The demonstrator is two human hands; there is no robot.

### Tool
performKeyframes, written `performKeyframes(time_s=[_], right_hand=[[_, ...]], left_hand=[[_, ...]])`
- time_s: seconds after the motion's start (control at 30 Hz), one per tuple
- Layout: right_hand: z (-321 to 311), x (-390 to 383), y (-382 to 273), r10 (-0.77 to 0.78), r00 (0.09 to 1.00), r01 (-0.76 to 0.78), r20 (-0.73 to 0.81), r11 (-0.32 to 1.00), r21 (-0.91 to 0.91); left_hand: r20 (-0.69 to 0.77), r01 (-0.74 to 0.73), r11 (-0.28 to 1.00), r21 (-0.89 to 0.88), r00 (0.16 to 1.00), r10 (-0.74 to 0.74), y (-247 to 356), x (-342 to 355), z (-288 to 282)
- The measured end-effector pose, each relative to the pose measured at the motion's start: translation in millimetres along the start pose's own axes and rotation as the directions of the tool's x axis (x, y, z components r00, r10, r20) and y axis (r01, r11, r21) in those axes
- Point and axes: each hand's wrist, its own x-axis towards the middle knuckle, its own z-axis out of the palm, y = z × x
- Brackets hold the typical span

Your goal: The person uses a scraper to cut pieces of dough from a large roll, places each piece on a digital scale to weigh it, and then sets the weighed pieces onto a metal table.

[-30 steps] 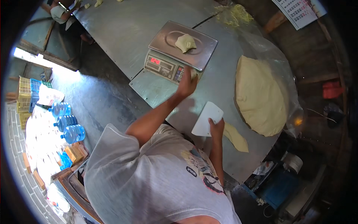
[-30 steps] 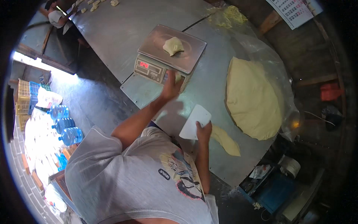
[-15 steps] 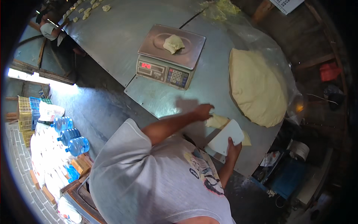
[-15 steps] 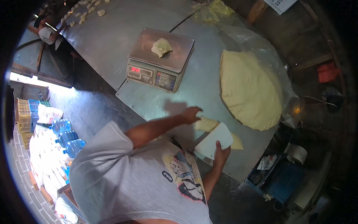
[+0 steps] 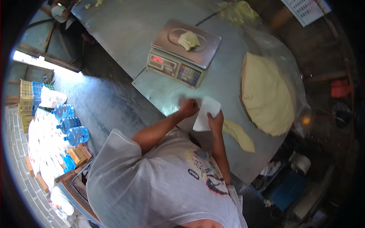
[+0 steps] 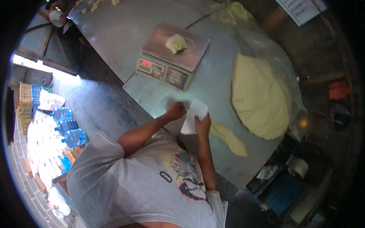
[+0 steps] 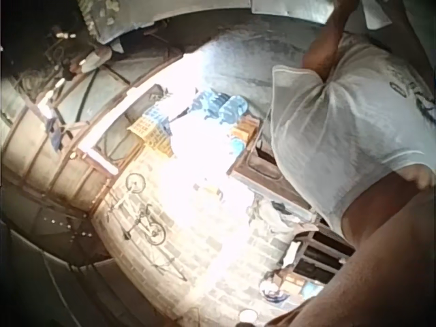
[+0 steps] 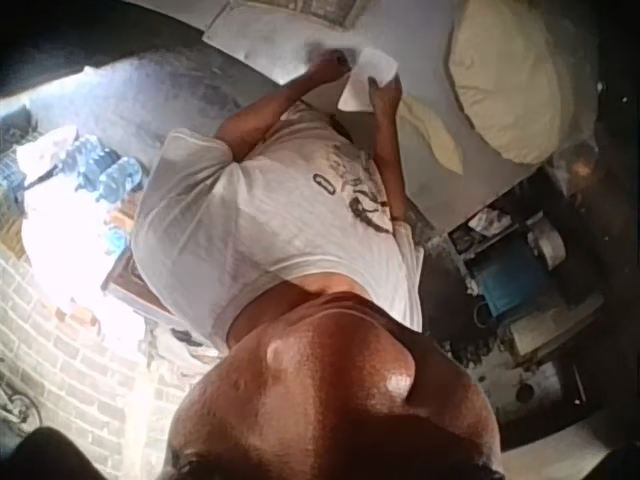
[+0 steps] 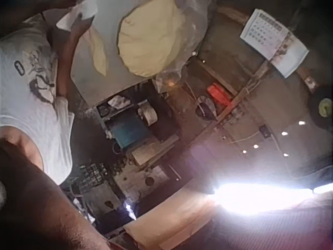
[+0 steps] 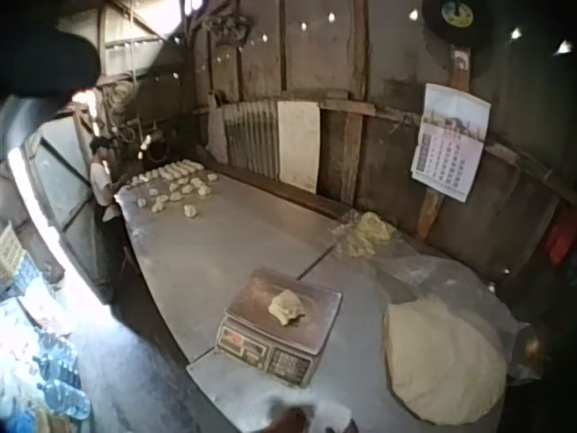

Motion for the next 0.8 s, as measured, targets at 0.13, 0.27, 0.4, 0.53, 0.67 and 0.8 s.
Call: performKeyframes(time_s=[0.13,0.27,0.4,0.53,0.67,0.8], right_hand=[[-28.0,-29.5,22.1,0.192,0.974,-0.223,0.118,0.885,0.408],[-83.9,-63.1,17.4,0.344,0.935,-0.342,0.086,0.812,0.472],[-131.0,-87.3,45.4,0.455,0.889,-0.337,-0.05,0.723,0.603],[-158.8,-102.7,9.4,0.557,0.827,-0.358,-0.075,0.625,0.693],[-163.0,-123.9,20.9,0.597,0.795,-0.349,-0.108,0.596,0.723],[-151.6,-124.6,14.9,0.663,0.733,-0.371,-0.151,0.576,0.729]], left_hand=[[0.07,0.197,0.902,-0.385,0.98,-0.185,20.5,5.2,-23.8],[-0.137,-0.156,0.933,-0.324,0.984,0.117,23.1,16.6,18.1],[0.005,-0.311,0.949,-0.047,0.95,0.311,83.6,0.5,22.2],[0.034,-0.501,0.864,-0.06,0.864,0.503,109.0,1.9,26.4],[-0.021,-0.493,0.847,-0.197,0.866,0.499,147.0,30.8,-5.1],[-0.442,-0.575,0.679,0.457,0.516,0.734,177.2,85.0,-105.0]])
